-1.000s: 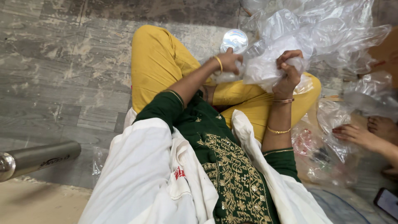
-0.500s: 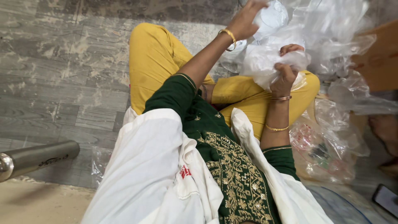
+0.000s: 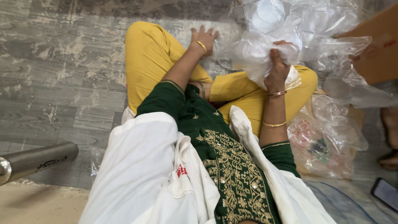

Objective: The person sits on the floor and removes clear plastic cups from plastic bags one at a time, stacking the cups on the floor beside them and setting empty bags aside.

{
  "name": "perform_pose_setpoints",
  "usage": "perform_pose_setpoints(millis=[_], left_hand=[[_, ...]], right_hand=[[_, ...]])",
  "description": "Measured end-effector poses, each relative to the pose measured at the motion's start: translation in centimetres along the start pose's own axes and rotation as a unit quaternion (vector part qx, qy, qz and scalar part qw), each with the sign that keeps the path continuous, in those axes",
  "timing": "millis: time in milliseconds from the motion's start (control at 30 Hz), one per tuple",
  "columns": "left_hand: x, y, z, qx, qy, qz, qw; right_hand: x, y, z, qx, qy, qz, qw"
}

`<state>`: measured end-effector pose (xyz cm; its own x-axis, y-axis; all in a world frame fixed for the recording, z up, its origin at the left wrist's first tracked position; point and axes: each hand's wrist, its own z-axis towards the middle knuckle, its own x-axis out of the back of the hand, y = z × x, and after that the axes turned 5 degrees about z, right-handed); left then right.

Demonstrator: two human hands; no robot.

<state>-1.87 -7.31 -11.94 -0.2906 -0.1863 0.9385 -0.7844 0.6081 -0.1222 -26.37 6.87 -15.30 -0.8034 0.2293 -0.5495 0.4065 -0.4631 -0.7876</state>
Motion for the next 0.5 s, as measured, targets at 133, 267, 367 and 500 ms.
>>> perform_pose_setpoints(millis=[133,267,367,500], left_hand=[[-1.5,-1.9,-2.0,0.074,-0.030,-0.103,0.991],[-1.7,-2.5,-1.9,0.123,0.188,-0.257,0.940],[-0.8,-2.7,-0.6,0.140,0.264,-0.220,0.929],[1.2,-3.8,1.2,0.111,0.313,-0.136,0.934]], right_hand=[[-1.9,-0.3,-0.4,-0.038,-0.015,-0.042,0.998],[-3.6,0.5,0.0,-0.061,-0.035,-0.040,0.997],[-3.7,1.4,-0.1,-0.043,-0.020,-0.086,0.995],[-3.8,2.2,-0.1,-0.044,-0.044,-0.101,0.993]])
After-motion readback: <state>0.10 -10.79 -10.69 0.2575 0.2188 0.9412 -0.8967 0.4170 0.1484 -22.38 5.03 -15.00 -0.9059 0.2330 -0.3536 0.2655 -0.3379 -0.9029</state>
